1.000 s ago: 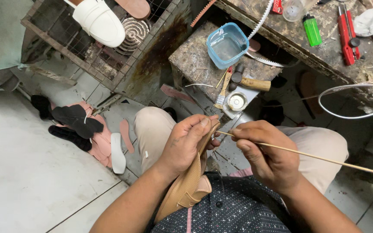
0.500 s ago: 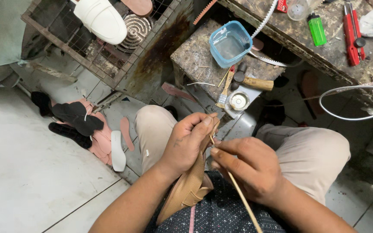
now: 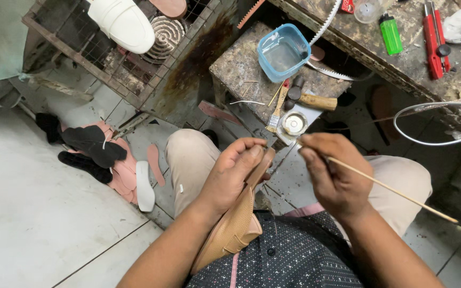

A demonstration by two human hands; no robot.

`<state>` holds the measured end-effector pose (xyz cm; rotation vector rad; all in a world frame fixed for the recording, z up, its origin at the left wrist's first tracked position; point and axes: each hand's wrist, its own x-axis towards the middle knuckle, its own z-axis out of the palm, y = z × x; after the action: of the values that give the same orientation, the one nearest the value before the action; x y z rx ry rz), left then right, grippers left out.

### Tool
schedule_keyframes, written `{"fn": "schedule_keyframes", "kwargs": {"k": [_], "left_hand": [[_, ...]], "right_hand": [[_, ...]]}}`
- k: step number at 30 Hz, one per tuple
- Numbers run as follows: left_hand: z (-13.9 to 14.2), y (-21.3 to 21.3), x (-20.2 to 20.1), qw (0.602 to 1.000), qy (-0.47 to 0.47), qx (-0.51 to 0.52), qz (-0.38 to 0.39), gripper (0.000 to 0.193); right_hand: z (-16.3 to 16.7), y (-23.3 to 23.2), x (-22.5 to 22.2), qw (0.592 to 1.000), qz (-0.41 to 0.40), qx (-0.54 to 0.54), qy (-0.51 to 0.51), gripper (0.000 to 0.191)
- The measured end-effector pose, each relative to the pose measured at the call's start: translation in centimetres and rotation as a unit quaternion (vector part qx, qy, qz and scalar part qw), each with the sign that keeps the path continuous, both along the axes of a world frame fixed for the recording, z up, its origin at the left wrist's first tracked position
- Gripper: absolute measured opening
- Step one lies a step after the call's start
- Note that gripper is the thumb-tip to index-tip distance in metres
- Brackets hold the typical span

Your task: The person sits on the workshop floor holding a tan shoe upper on their lap. They open a small plastic bag, then use a long thin wooden stick to apply and spread adhesive along the edge of the shoe upper, working around the rim and re-dipping the stick in a small tin of glue on the workbench.

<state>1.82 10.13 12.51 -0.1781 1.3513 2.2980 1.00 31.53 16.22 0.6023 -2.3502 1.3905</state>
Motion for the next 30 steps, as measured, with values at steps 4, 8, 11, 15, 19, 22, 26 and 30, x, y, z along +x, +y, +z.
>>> {"fn": "schedule_keyframes", "kwargs": {"k": [4, 8, 11, 15, 19, 22, 26, 30], "left_hand": [[0.1, -0.6, 0.6, 0.996, 0.027, 0.049, -0.064, 0.046], [0.7, -1.6, 0.8, 0.993, 0.042, 0.021, -0.108, 0.054], [0.8, -1.9, 0.8, 0.995, 0.048, 0.03, -0.079, 0.054], [0.5, -1.5, 0.8, 0.996, 0.045, 0.041, -0.071, 0.053], [0.1, -0.9, 0.8, 0.998, 0.025, 0.005, -0.06, 0.049], [0.0, -0.9, 0.7, 0.998, 0.009, -0.034, -0.052, 0.047], [0.0, -1.0, 0.3, 0.993, 0.015, -0.106, -0.04, 0.049], [0.2, -0.8, 0.1, 0.992, 0.003, -0.121, -0.033, 0.047]], "right_hand": [[-4.3, 2.3, -3.7, 0.992, -0.094, 0.07, -0.055, 0.012], [-9.1, 3.6, -5.3, 0.987, -0.099, 0.035, -0.119, 0.012], [-11.7, 4.0, -5.3, 0.983, -0.121, 0.006, -0.139, 0.013], [-13.4, 4.0, -5.2, 0.981, -0.131, -0.002, -0.144, 0.015], [-13.3, 3.7, -5.3, 0.976, -0.124, -0.007, -0.18, 0.016], [-12.1, 3.2, -5.0, 0.975, -0.102, -0.056, -0.191, 0.016], [-8.4, 2.7, -3.0, 0.973, -0.059, -0.125, -0.185, 0.018], [-4.2, 1.6, 0.3, 0.962, 0.047, -0.182, -0.197, 0.017]]}}
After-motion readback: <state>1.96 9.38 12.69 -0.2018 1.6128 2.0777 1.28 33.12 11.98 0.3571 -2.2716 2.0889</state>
